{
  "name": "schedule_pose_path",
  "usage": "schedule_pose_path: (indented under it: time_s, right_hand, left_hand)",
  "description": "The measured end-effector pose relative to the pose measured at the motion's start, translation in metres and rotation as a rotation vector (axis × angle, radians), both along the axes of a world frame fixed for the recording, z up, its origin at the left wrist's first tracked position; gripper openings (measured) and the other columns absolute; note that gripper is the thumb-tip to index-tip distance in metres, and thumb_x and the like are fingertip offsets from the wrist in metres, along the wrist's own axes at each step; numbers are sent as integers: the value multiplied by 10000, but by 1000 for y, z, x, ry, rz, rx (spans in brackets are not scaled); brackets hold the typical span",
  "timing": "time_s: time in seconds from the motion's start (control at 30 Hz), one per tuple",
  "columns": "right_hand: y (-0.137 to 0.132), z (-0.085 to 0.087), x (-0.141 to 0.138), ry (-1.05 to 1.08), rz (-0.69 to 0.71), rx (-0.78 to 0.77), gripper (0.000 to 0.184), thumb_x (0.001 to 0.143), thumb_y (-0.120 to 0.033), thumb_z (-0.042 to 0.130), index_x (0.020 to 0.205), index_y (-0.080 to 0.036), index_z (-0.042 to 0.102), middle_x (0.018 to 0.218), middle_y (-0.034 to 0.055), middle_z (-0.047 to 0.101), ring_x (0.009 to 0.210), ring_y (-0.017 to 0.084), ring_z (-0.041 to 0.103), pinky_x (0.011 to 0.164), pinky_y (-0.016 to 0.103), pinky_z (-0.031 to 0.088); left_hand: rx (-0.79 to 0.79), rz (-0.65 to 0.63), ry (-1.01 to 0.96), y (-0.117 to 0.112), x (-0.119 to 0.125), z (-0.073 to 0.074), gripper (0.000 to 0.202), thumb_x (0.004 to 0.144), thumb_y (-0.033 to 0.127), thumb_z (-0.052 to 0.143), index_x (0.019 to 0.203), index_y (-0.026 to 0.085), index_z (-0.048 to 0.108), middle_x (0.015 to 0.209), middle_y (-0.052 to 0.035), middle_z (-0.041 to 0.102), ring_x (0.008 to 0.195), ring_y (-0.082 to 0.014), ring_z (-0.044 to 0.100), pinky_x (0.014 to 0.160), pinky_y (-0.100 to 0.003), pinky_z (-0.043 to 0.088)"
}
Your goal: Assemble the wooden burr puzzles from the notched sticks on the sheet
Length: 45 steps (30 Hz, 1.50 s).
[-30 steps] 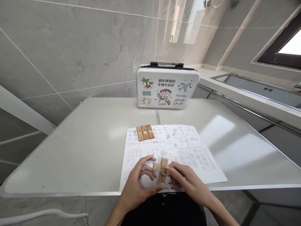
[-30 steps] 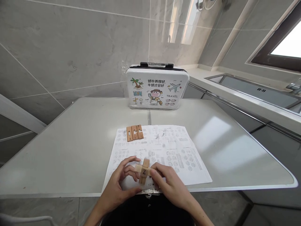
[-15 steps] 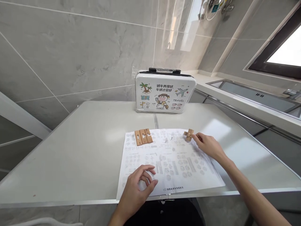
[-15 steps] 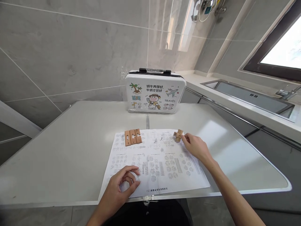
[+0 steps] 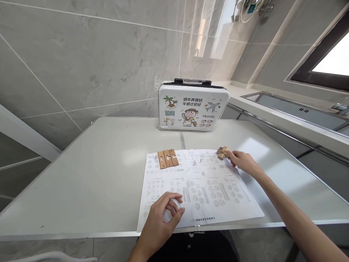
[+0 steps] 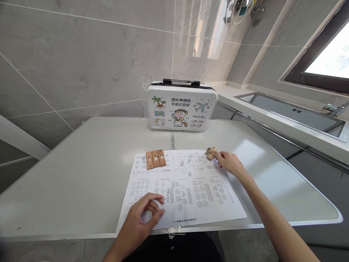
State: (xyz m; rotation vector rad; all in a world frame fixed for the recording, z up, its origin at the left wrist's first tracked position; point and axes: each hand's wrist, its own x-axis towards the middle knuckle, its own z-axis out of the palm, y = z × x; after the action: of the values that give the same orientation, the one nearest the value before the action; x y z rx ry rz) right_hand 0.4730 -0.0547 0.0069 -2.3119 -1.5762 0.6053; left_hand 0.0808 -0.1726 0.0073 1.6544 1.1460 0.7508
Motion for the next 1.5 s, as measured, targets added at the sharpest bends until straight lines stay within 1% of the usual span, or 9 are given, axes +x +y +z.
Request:
schedule_pose_path:
  time_s: [0.4,0.6,0.7,0.8,0.9,0.97,1.1,1.33,1.5]
  right_hand:
    - [-7,3,-1,33,-6,0,575,1009,-682,378,729,-239,614,754,58,765,780,250,705,671,325,467]
    - [-13,4,-3,-27,5,16,529,1015,-666,402,771,-253,623,741,48,750,809,269,694,653,329,428]
    - [-20,8,-8,-119,-61,94,449,1014,-627,430,850,-252,614,837,62,764,784,275,677,611,329,380]
    - [-30,12,-19,-198,-83,291,399,1026,-595,431,868,-258,574,807,37,738,661,236,629,587,322,355]
    - [-38,14,-38,-32,133,381,390,1037,-586,447,875,-259,583,749,22,702,606,209,599,609,323,411]
    - [-38,11,-53,95,293,331,383,1054,-566,436,892,-261,601,746,28,695,619,210,610,637,330,449]
    - [-29,1,-83,225,483,219,357,1068,-509,414,913,-253,609,723,27,670,648,225,624,630,337,444]
    - [-9,-6,-116,324,619,222,277,1070,-389,449,877,-240,580,688,-9,595,636,192,566,615,310,408]
    - [4,1,-129,365,661,223,217,1063,-315,465,893,-238,576,738,-12,616,643,177,570,608,291,420]
  left_hand:
    - [-13,-8,25,1,0,0,224,1018,438,628,1190,302,673,1107,-17,739,860,-171,694,867,-311,579]
    - [4,8,32,2,2,1,207,1012,427,636,1168,299,684,1093,-17,747,836,-169,692,847,-307,586]
    - [-17,14,44,1,3,2,210,1015,440,633,1167,305,684,1095,-13,745,832,-163,691,846,-301,586]
    - [-34,21,51,2,4,2,215,1018,451,625,1160,302,686,1091,-16,744,818,-159,686,836,-297,587]
    - [-39,31,57,3,5,2,217,1021,449,614,1148,291,689,1073,-26,747,797,-161,679,813,-297,588]
    - [-48,30,65,3,6,3,213,1022,442,610,1145,288,691,1070,-33,749,799,-165,678,808,-299,586]
    - [-91,6,79,5,6,8,196,1024,426,610,1135,293,703,1068,-36,754,823,-171,685,815,-297,581]
    - [12,153,180,37,2,26,226,1013,467,631,1109,289,732,957,-30,756,819,-200,684,784,-310,582]
    - [255,244,309,74,-4,24,199,1017,403,633,1168,294,702,1160,-56,720,1124,-269,656,996,-412,553]
